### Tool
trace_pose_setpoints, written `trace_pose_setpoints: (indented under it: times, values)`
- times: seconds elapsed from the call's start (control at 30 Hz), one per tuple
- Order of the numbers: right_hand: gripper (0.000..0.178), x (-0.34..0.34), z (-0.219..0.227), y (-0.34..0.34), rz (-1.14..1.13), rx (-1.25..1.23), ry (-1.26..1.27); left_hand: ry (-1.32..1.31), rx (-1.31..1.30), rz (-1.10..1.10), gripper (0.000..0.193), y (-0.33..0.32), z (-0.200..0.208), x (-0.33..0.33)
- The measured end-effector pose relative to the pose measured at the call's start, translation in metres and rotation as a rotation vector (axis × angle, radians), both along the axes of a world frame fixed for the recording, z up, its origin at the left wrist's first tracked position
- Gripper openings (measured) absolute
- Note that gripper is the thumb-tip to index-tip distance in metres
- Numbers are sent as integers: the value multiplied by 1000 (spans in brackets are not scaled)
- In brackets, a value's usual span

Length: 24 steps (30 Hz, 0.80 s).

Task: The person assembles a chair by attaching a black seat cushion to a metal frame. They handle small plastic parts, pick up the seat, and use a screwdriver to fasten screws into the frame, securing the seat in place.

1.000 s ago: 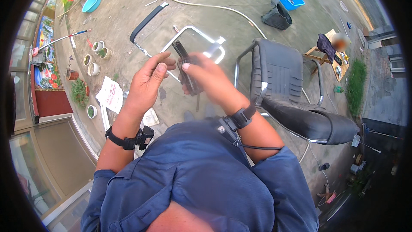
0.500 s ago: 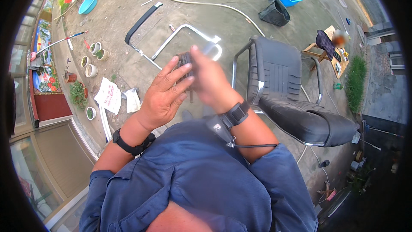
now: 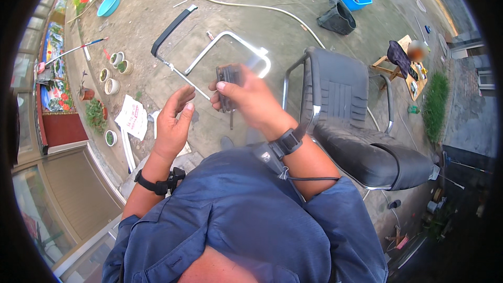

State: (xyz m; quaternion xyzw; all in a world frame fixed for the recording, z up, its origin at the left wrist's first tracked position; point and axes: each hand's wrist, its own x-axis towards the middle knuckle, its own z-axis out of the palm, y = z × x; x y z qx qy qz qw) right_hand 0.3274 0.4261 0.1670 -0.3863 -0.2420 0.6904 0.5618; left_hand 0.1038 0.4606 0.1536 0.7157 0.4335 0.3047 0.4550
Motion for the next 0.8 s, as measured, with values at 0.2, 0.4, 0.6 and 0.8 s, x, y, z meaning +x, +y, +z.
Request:
trace_pose_setpoints:
  times: [0.2,0.4,0.6,0.8]
  values:
    - [55,16,-14,10,21,-29,233,-28,-132,75,41,0,-15,-5]
    - [70,20,-42,27,36,-97,350,-15,-276,137,41,9,-33,-29]
    - [58,2,-62,54,-57,-191,376,9,-401,73,37,38,-54,-48]
    - [49,-2,-98,82,-212,-278,62,135,-504,-55,37,103,-82,-75]
